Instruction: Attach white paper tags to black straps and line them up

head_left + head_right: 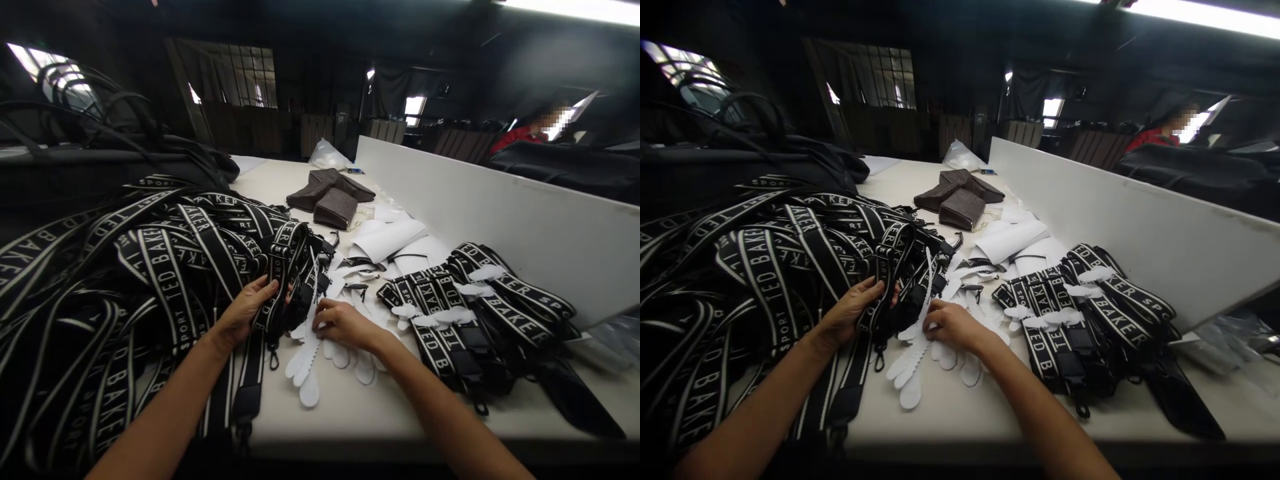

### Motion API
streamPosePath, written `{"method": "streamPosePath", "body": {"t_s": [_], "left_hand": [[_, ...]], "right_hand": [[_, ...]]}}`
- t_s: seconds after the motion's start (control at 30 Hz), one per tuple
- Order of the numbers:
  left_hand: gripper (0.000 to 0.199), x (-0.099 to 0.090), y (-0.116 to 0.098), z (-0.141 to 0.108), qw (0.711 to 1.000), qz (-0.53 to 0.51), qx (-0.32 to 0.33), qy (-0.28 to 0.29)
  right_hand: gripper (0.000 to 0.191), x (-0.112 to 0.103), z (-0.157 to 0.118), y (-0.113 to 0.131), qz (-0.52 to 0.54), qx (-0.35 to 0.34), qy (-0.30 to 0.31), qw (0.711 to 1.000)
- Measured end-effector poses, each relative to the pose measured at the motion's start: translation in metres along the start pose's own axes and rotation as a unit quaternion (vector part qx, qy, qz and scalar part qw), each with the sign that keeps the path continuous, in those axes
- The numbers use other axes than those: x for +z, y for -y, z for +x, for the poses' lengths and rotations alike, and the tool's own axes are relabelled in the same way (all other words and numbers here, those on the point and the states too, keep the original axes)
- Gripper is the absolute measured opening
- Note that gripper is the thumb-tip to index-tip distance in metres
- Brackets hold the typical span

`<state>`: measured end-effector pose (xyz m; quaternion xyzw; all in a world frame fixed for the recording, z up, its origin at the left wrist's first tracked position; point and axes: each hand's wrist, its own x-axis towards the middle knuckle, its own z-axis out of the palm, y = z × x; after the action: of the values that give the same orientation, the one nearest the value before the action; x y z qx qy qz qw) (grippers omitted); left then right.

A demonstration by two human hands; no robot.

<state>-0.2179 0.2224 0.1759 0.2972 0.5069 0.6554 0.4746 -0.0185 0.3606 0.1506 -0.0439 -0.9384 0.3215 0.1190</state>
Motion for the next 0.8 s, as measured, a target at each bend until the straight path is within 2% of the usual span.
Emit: {"method": "streamPosePath", "body": {"t_s": [0.13, 0.3, 0.6, 0.8], "left_hand": [[0.041, 0.000, 0.002, -0.001, 1.000, -0.003, -0.009, 0.010], [0.040, 0.003, 0.000, -0.002, 1.000, -0.013, -0.001, 0.007], [0.044, 0.004, -0.001, -0.005, 1.000, -0.014, 0.017, -0.017], [0.041, 0.004, 0.004, -0.003, 1.000, 0.003, 0.017, -0.011]], "right_hand": [[0.010, 0.003, -0.007, 0.001, -0.007, 0.006, -0.025, 1.000], [0.013, 0.008, -0.011, 0.008, -0.024, 0.052, -0.032, 0.998], [0.011, 0.007, -0.005, 0.010, -0.057, 0.090, 0.001, 0.994], [0.013, 0.001, 0.002, 0.015, -0.079, 0.098, 0.026, 0.992]]}}
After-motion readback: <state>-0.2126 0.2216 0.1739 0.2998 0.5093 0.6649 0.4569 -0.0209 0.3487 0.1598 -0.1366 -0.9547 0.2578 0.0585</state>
